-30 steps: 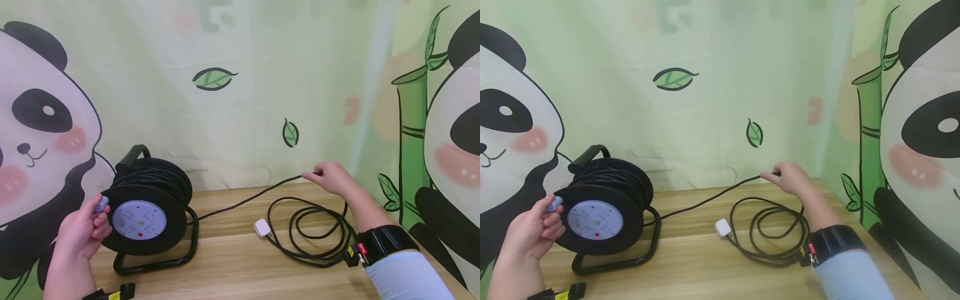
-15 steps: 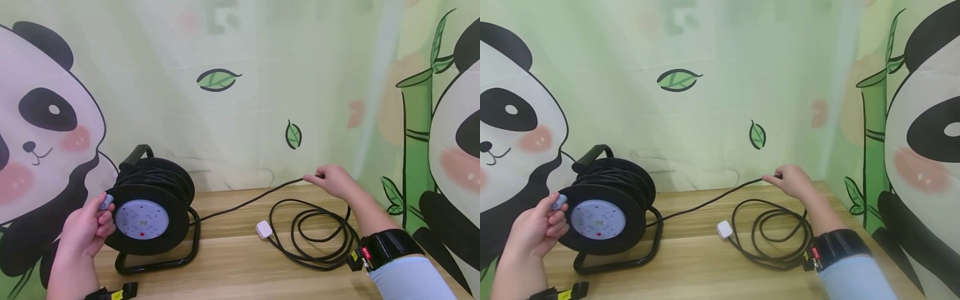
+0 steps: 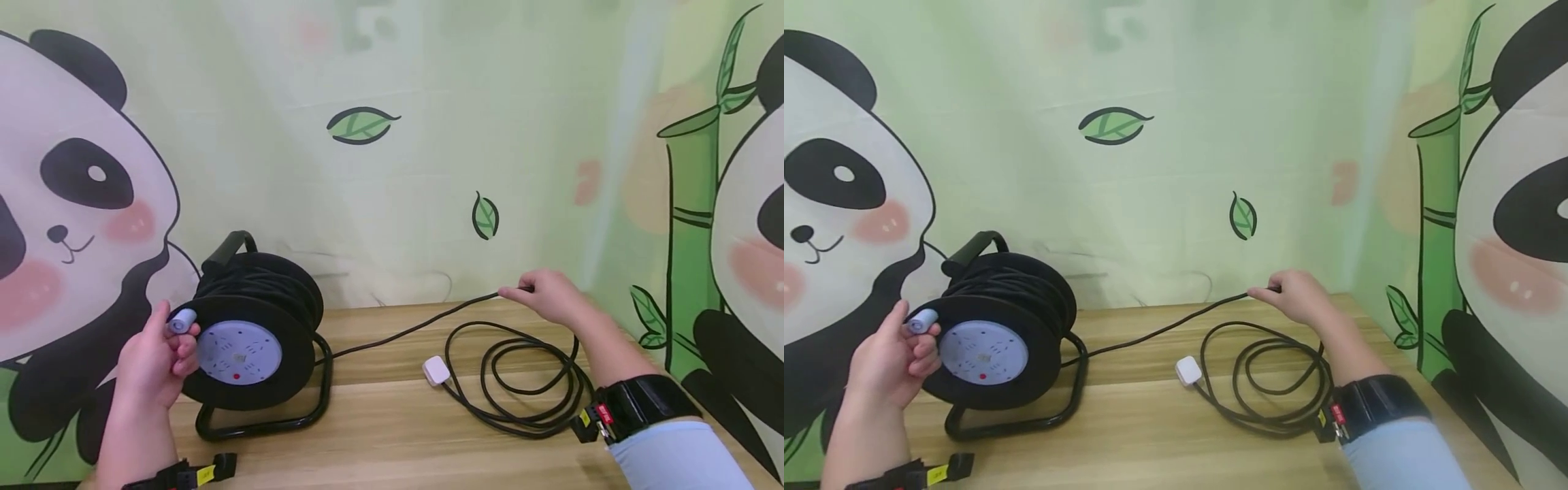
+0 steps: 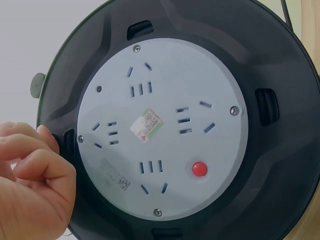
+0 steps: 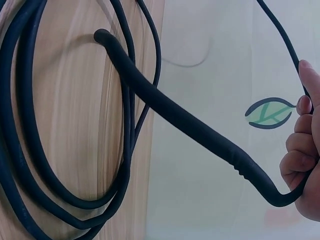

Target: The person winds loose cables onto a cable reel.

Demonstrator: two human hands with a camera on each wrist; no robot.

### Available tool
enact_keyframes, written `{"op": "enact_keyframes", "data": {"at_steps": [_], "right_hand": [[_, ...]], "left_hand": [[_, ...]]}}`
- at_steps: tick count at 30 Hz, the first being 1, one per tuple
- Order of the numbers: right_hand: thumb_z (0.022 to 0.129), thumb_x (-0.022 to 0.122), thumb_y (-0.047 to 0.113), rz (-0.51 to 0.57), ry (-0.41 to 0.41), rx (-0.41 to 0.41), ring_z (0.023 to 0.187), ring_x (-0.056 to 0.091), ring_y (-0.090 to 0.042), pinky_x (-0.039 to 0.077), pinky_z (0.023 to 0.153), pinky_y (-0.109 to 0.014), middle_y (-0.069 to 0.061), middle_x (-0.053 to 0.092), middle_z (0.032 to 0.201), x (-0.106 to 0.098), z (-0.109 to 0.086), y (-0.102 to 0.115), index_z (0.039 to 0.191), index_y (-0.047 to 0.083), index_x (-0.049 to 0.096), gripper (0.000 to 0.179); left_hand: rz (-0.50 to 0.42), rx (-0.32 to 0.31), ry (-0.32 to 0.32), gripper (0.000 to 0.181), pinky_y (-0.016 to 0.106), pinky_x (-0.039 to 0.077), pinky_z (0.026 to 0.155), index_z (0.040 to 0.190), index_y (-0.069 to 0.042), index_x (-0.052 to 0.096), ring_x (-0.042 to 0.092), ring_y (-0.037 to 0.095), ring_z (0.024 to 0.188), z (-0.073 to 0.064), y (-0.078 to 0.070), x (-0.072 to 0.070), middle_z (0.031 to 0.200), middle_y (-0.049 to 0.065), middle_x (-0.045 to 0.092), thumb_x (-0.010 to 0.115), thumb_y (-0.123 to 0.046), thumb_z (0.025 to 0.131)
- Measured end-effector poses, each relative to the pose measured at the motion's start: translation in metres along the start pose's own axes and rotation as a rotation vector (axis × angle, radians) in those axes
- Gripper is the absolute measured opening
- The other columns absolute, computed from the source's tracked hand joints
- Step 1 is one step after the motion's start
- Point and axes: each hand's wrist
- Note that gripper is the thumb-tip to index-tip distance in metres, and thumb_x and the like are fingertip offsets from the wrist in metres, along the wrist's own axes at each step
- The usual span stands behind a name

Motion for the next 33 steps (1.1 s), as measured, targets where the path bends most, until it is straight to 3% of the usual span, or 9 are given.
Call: {"op": "enact_keyframes", "data": {"at_steps": [3,6,10,14,18,25,29,33], "right_hand": [[0.096,0.063,0.057,-0.006,0.001,-0.003,0.056,0.036,-0.017,0.033,0.057,-0.034,0.002,0.038,0.060,-0.003,-0.003,-0.003,0.067,0.014,0.047,0.055],[0.096,0.064,0.057,0.000,0.011,-0.009,0.057,0.036,-0.017,0.034,0.058,-0.034,0.002,0.039,0.060,-0.001,-0.002,-0.001,0.067,0.014,0.048,0.054],[0.096,0.065,0.053,-0.001,0.009,-0.026,0.056,0.036,-0.016,0.034,0.057,-0.034,0.003,0.039,0.059,0.001,-0.002,0.001,0.066,0.015,0.047,0.053],[0.097,0.065,0.052,-0.005,0.012,-0.059,0.056,0.037,-0.015,0.035,0.058,-0.034,0.003,0.041,0.059,0.001,-0.001,0.006,0.065,0.015,0.048,0.052],[0.096,0.066,0.052,-0.004,0.020,-0.072,0.056,0.039,-0.015,0.036,0.059,-0.034,0.003,0.042,0.059,0.004,0.000,0.010,0.065,0.015,0.049,0.051],[0.096,0.066,0.054,-0.011,0.041,-0.099,0.055,0.038,-0.014,0.035,0.058,-0.033,0.004,0.041,0.058,0.010,0.003,0.018,0.065,0.016,0.048,0.052],[0.096,0.066,0.052,-0.002,0.049,-0.126,0.055,0.039,-0.014,0.036,0.058,-0.033,0.005,0.042,0.058,0.013,0.005,0.025,0.065,0.016,0.049,0.050],[0.097,0.068,0.047,0.018,0.061,-0.136,0.055,0.040,-0.014,0.037,0.058,-0.033,0.005,0.044,0.058,0.016,0.006,0.031,0.065,0.016,0.050,0.048]], "left_hand": [[0.040,0.013,-0.057,0.048,0.022,0.041,0.047,0.100,-0.006,0.064,0.049,0.011,0.052,0.004,0.002,0.008,0.076,0.002,0.059,0.065,-0.054,0.093],[0.168,0.025,-0.194,0.048,0.022,0.040,0.047,0.094,-0.008,0.068,0.050,0.011,0.053,0.005,0.003,0.015,0.074,0.001,0.060,0.063,-0.055,0.094],[0.471,0.030,-0.403,0.060,0.026,0.042,0.052,0.091,-0.005,0.071,0.052,0.014,0.057,0.007,0.006,0.030,0.069,0.001,0.061,0.054,-0.062,0.097],[0.764,0.093,-0.506,0.074,0.036,0.041,0.062,0.094,0.000,0.069,0.055,0.021,0.071,0.006,0.011,0.042,0.067,0.004,0.062,0.041,-0.067,0.099],[0.943,0.203,-0.537,0.074,0.041,0.038,0.064,0.084,0.002,0.067,0.055,0.028,0.082,0.005,0.015,0.052,0.069,0.011,0.064,0.032,-0.062,0.103],[1.217,0.327,-0.535,0.063,0.045,0.037,0.061,0.073,-0.002,0.055,0.055,0.040,0.077,0.005,0.018,0.065,0.066,0.017,0.052,0.030,-0.048,0.108],[1.316,0.330,-0.488,0.065,0.057,0.045,0.070,0.088,0.003,0.060,0.058,0.053,0.094,0.003,0.018,0.072,0.089,0.029,0.064,0.024,-0.047,0.109],[1.391,0.278,-0.425,0.068,0.064,0.045,0.074,0.111,0.006,0.060,0.058,0.057,0.099,0.000,0.020,0.082,0.114,0.035,0.062,0.018,-0.047,0.108]]}}
Point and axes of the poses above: each hand's wrist, its own z-axis towards the middle knuckle, its own x-axis out of the palm, y = z × x
